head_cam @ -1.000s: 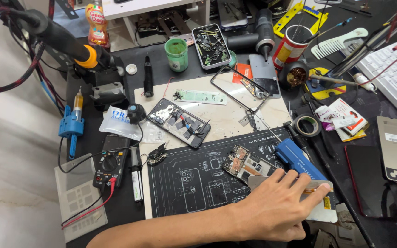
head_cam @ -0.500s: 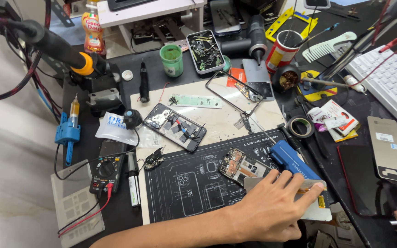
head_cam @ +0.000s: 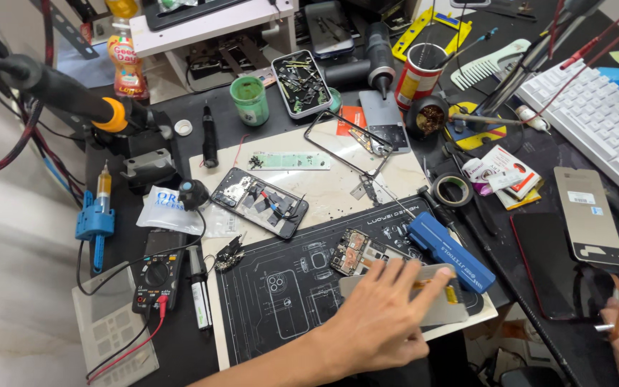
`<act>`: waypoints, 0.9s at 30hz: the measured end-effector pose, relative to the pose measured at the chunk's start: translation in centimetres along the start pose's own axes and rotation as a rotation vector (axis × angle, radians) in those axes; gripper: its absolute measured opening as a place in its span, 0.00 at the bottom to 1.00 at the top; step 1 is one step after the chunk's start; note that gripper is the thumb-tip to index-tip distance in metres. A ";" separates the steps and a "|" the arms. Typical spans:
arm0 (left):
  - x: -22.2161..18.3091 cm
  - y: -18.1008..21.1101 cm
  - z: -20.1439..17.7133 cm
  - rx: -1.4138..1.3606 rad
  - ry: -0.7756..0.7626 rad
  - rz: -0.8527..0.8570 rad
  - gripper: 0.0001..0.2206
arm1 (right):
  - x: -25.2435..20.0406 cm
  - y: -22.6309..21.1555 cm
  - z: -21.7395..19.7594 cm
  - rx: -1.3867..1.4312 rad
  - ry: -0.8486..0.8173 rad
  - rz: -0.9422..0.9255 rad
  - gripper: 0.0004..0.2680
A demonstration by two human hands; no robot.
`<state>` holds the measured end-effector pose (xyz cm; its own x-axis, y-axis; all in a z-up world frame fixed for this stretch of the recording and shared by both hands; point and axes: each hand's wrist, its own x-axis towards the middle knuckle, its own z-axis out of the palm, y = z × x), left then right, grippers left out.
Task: The person uses a scraping tool to remove adhesive from a phone screen and the phone chassis, then uses a small brush to clean the internal components.
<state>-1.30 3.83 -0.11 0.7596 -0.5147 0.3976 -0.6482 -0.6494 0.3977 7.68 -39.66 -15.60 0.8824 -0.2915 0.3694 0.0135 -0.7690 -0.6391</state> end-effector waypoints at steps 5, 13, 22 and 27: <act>-1.6 -0.5 -0.7 0.032 -0.007 -0.050 0.41 | -0.2 -0.5 -0.2 -0.007 0.005 0.002 0.15; -3.9 -1.1 -1.3 0.053 0.013 -0.108 0.39 | 0.4 0.6 0.3 0.010 -0.005 0.003 0.15; -6.2 -2.3 -2.5 0.069 -0.042 -0.249 0.41 | 0.3 7.4 -0.4 0.055 -0.102 0.071 0.15; -8.2 -3.4 -3.1 0.056 -0.025 -0.303 0.40 | -0.7 10.1 -1.9 0.040 -0.146 0.113 0.16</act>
<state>-5.47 12.03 -2.13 0.9195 -0.3057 0.2470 -0.3882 -0.8051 0.4485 6.35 -48.30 -21.02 0.9381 -0.2868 0.1941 -0.0733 -0.7122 -0.6981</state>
